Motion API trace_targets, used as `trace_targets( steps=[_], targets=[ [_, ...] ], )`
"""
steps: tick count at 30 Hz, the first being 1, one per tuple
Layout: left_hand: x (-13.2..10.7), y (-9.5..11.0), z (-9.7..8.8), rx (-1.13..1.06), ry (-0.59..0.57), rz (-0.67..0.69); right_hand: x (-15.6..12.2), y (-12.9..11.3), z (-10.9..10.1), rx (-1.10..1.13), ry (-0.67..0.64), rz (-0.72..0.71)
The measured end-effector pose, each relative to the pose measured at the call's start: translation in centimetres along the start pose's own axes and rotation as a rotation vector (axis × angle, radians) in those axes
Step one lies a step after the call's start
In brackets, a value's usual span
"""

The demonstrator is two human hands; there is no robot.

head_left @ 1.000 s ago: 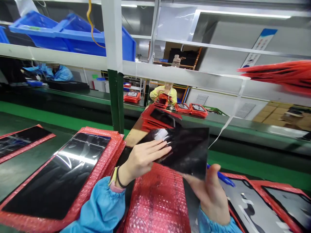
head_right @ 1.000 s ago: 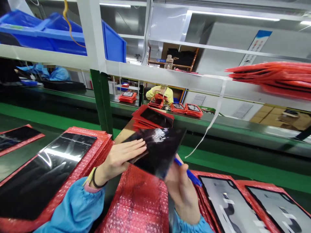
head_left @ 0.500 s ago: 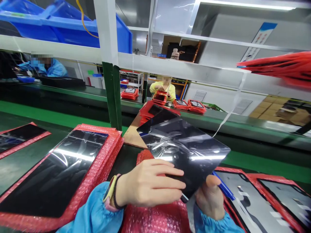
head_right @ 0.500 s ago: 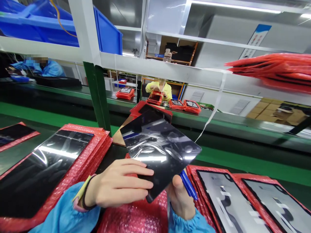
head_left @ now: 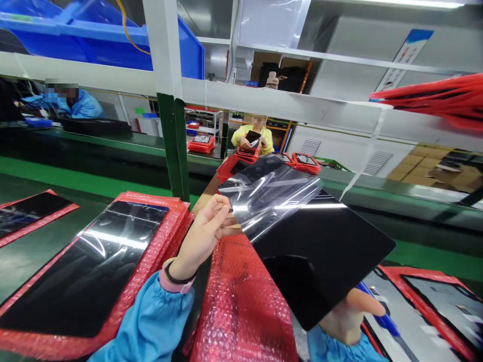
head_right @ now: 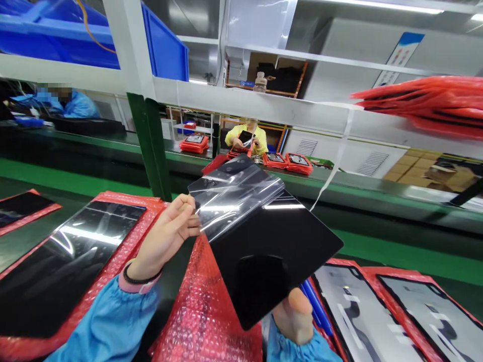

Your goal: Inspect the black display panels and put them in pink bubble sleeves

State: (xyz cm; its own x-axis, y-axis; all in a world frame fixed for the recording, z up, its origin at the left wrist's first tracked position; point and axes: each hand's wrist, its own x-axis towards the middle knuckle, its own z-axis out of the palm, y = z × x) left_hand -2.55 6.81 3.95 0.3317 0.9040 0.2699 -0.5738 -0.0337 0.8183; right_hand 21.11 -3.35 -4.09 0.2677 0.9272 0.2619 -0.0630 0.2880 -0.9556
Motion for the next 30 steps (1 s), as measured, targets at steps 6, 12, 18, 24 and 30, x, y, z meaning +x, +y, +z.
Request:
trace_targets(
  steps=[6, 12, 18, 24, 30],
  targets=[
    [-0.6, -1.2, 1.3, -0.345, 0.292, 0.165, 1.1, 0.5, 1.6, 0.202, -0.206, 0.111],
    [-1.3, -0.3, 1.5, -0.335, 0.457, 0.375, 0.9, -3.3, 6.8, 0.272, -0.040, 0.066],
    [-2.1, 0.5, 2.0, -0.279, 0.562, 0.574, -0.1, -6.2, 10.2, 0.198, -0.116, 0.114],
    [-2.3, -0.4, 2.0, -0.261, 0.521, 0.550, 0.0, -5.1, 9.9, 0.126, 0.005, 0.093],
    [-1.4, 0.2, 1.3, -0.353, 0.514, 0.451, -0.8, -6.4, 9.8, 0.121, -0.050, 0.101]
  ],
)
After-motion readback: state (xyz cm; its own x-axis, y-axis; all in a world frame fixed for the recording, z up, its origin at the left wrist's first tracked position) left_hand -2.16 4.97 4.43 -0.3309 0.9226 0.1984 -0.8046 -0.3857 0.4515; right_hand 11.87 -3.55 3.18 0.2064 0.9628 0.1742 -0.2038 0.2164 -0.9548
